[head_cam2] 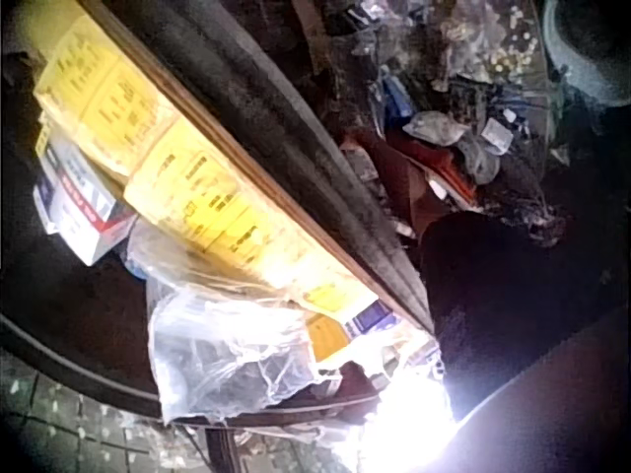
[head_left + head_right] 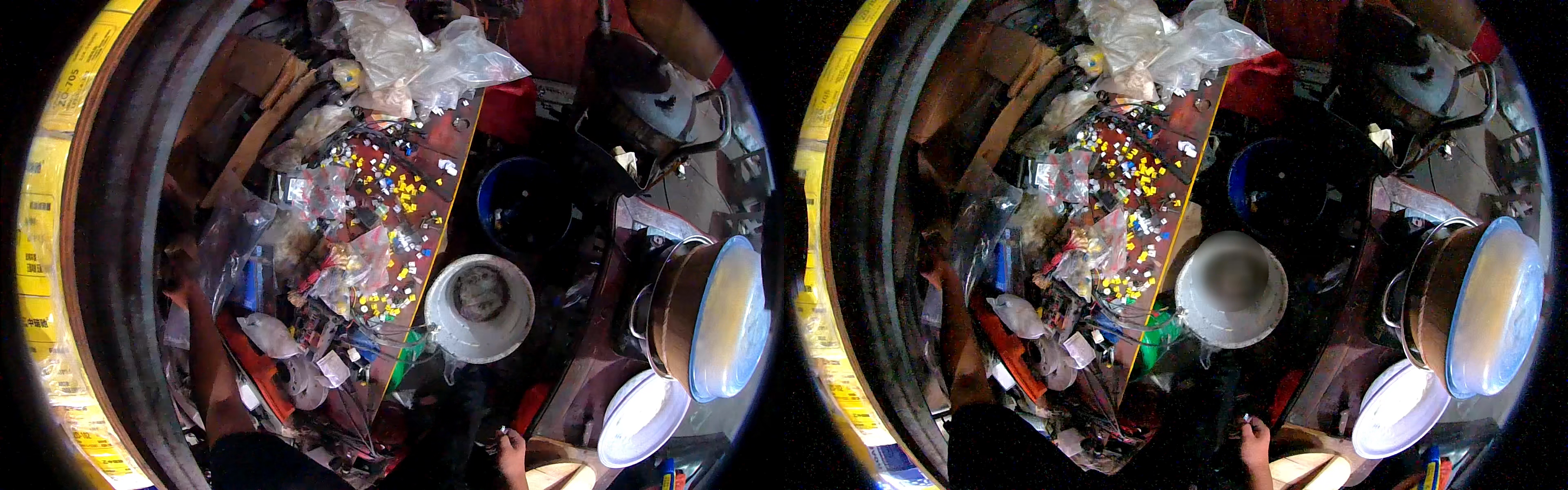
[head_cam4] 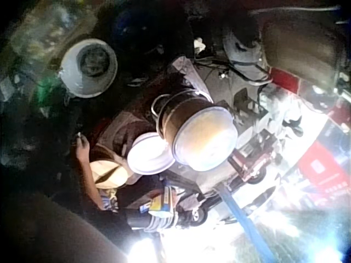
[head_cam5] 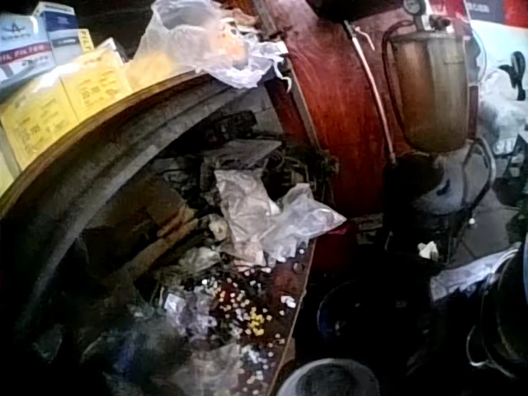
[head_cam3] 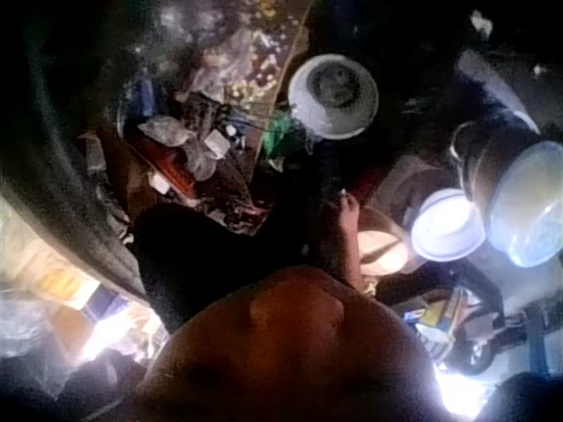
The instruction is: The person removes a black plastic grille piece from a car bumper, walks to a cluttered workbench to sort through small parts, and then returns to the car to reattach the bumper cover. They align the bumper with the vehicle's frame and press it into place.
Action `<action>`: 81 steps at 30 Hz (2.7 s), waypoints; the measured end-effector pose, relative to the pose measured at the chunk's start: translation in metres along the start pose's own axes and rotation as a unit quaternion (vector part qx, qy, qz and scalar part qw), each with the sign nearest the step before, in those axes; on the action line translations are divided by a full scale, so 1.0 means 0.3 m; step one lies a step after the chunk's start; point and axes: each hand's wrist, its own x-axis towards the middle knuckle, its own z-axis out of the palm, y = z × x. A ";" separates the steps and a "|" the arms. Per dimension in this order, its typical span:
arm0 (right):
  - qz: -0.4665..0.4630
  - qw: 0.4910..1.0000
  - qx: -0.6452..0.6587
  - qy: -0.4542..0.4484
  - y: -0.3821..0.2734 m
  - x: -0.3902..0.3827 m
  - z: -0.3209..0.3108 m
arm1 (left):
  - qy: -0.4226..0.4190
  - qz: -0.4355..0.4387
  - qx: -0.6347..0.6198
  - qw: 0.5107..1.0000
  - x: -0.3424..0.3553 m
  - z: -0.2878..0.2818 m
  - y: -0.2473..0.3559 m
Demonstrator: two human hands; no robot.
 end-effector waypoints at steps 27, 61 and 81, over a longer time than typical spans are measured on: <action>0.000 0.999 0.039 0.020 -0.241 0.019 0.124 | -0.386 0.298 0.297 0.821 -1.348 1.253 -0.237; -0.025 0.998 0.055 0.025 0.003 -0.048 -0.048 | -0.496 0.490 0.353 0.624 -0.947 0.642 -0.186; -0.002 0.974 -0.214 -0.074 0.249 0.059 -0.145 | -0.430 0.520 0.323 0.664 -0.854 0.654 -0.227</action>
